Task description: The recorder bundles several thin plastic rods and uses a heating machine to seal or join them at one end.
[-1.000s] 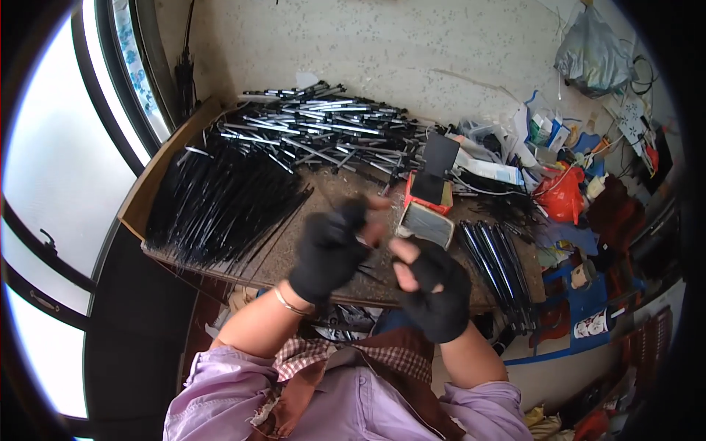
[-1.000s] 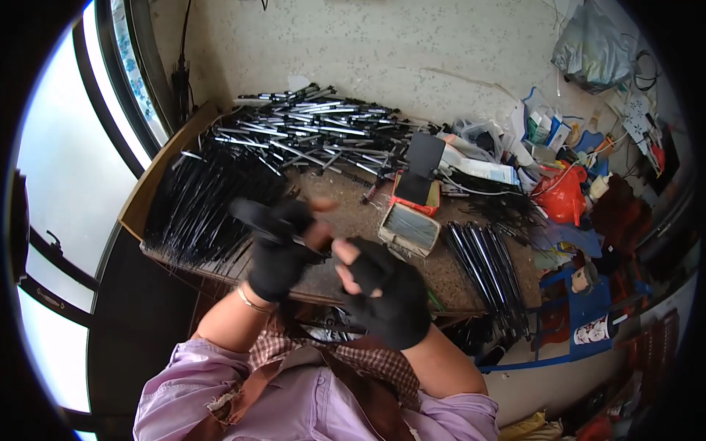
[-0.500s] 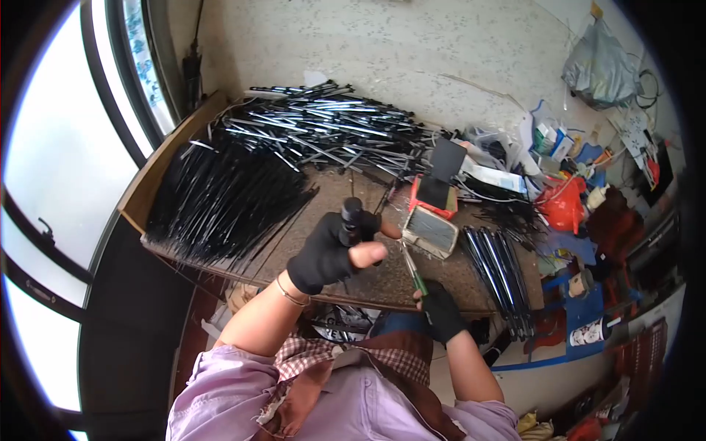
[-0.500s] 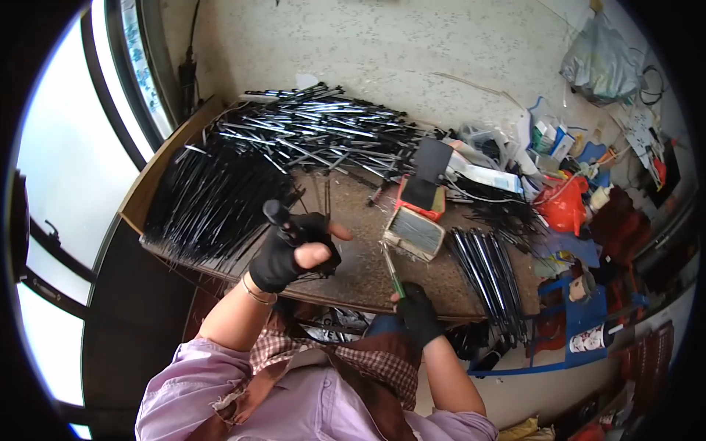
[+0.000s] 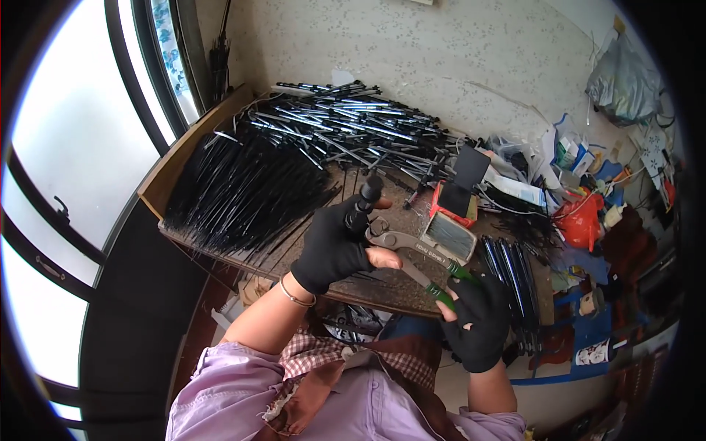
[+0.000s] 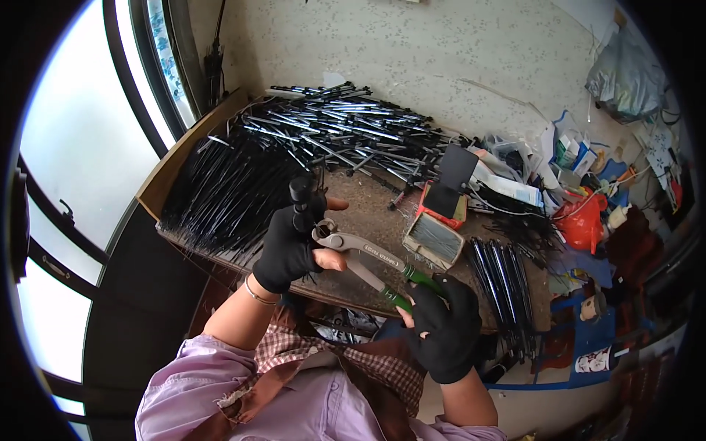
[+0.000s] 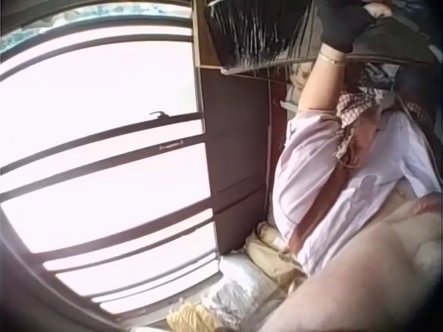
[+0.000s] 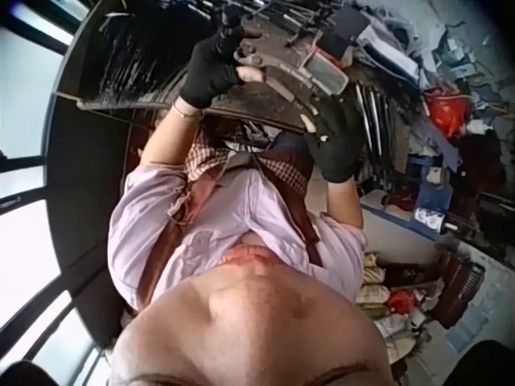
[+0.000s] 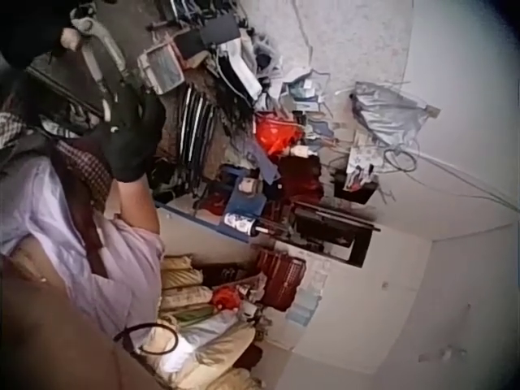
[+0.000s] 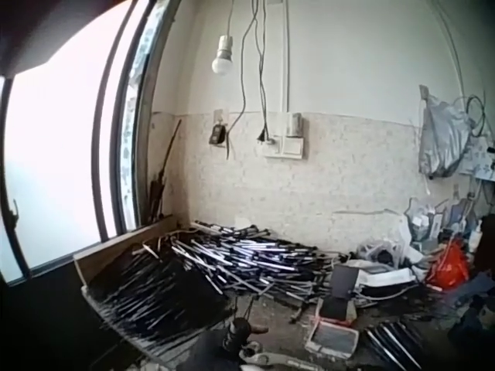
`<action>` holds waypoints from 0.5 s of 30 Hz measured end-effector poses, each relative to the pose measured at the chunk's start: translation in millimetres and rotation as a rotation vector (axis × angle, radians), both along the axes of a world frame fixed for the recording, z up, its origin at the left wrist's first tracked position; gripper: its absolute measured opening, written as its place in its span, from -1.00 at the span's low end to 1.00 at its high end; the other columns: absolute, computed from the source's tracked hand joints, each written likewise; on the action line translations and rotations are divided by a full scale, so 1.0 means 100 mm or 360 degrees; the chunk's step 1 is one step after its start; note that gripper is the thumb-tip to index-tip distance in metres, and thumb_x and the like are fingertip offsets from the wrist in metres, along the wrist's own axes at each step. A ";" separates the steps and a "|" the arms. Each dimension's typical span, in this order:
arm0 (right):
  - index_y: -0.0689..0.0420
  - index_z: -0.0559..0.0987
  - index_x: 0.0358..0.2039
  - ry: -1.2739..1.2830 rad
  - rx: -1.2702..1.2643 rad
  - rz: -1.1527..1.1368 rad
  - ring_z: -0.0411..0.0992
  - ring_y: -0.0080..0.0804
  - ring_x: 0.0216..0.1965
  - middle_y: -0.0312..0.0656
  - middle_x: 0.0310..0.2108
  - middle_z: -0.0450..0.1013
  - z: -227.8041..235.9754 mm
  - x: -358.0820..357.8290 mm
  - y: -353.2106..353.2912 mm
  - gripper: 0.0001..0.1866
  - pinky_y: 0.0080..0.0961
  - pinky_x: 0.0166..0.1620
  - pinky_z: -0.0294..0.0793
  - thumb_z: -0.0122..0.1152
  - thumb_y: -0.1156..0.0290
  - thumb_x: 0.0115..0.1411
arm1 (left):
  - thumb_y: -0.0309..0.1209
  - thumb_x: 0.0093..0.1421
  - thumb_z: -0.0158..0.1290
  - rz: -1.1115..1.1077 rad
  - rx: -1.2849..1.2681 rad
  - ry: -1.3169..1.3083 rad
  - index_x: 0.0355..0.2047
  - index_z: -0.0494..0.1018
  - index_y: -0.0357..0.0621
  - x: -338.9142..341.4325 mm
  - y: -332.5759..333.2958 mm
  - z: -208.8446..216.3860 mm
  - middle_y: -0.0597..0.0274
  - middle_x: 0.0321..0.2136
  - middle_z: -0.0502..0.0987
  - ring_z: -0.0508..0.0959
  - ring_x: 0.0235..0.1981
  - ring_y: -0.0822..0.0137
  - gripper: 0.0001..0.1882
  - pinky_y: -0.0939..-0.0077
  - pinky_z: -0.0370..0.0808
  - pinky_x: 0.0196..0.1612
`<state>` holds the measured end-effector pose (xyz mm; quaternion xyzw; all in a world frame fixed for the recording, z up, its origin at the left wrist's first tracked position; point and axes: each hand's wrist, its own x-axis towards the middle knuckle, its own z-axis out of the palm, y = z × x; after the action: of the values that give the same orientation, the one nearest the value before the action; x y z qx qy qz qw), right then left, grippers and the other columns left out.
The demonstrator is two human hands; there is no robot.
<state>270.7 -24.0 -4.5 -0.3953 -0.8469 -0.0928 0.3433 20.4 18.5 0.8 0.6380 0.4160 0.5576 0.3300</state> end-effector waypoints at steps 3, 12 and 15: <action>0.18 0.51 -0.42 0.0069 -0.0149 0.0434 0.35 -0.07 -0.26 -0.13 -0.24 0.39 0.06 0.02 -0.01 -0.77 -0.26 -0.20 0.34 0.28 0.49 -0.16 | 0.08 -0.47 0.37 -0.0047 -0.0002 -0.0074 -0.12 0.39 -0.28 0.00 -0.03 0.00 0.44 -0.53 0.41 0.35 -0.45 0.57 -0.07 0.67 0.28 -0.38; 0.21 0.47 -0.48 0.0056 -0.0085 0.0212 0.34 -0.11 -0.30 -0.10 -0.35 0.35 0.01 -0.07 -0.09 -0.75 -0.31 -0.21 0.34 0.32 0.40 -0.17 | -0.08 -0.39 0.41 -0.0110 -0.0072 -0.0094 -0.17 0.43 -0.19 0.04 -0.08 0.07 0.41 -0.56 0.42 0.37 -0.47 0.55 -0.24 0.62 0.33 -0.34; 0.16 0.44 -0.48 0.1081 -0.1997 0.0649 0.35 -0.11 -0.35 -0.12 -0.32 0.35 -0.06 -0.11 -0.16 -0.76 -0.35 -0.28 0.36 0.27 0.38 -0.17 | -0.08 -0.40 0.41 -0.0147 -0.0238 -0.0288 -0.17 0.43 -0.18 0.05 -0.09 0.11 0.43 -0.58 0.41 0.35 -0.50 0.56 -0.23 0.64 0.31 -0.38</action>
<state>259.9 -39.9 -10.7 -0.3589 -0.6446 0.6015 0.3063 25.4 9.5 11.6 0.5771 0.3951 0.5647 0.4381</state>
